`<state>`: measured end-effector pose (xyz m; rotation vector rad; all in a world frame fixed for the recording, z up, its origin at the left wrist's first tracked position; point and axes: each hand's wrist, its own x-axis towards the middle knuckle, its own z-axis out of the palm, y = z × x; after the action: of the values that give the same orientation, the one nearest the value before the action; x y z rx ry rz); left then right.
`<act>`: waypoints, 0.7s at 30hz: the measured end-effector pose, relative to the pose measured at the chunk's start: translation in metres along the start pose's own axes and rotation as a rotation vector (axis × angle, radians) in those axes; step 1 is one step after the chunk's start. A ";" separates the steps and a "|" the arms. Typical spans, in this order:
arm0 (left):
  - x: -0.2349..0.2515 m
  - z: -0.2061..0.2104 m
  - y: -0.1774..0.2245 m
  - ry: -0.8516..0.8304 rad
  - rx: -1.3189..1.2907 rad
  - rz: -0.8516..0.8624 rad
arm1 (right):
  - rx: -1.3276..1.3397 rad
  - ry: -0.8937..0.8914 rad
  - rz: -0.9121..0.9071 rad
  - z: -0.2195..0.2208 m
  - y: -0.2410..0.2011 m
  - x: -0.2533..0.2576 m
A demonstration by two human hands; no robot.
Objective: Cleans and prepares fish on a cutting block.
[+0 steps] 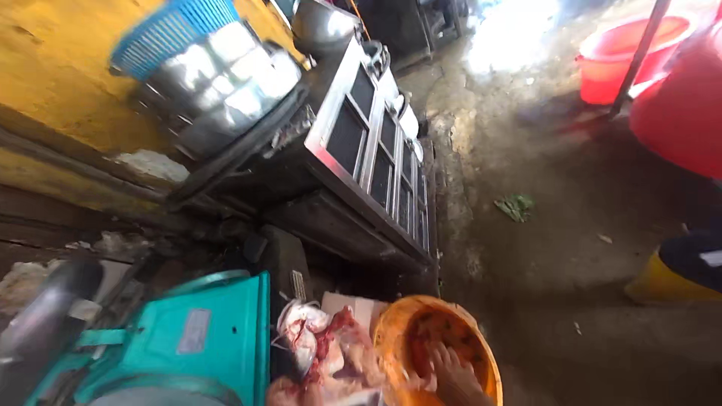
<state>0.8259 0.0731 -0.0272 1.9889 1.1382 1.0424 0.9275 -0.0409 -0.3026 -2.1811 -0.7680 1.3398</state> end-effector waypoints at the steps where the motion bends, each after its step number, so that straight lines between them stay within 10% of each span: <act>1: -0.008 0.001 -0.012 -0.031 0.003 -0.008 | 0.062 -0.002 -0.001 0.005 0.002 -0.005; 5: -0.024 0.010 -0.040 -0.122 -0.054 -0.011 | 0.491 0.513 -0.570 -0.030 -0.062 -0.064; 12: -0.039 0.010 -0.038 -0.240 -0.264 -0.059 | 0.348 0.239 -0.709 -0.044 -0.110 -0.072; 21: -0.040 -0.002 -0.053 -0.158 -0.261 -0.222 | 0.221 0.483 -0.968 -0.033 -0.067 -0.067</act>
<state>0.7901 0.0608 -0.0819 1.6675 1.0519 0.8556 0.9178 -0.0392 -0.2029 -1.4904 -1.1702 0.3645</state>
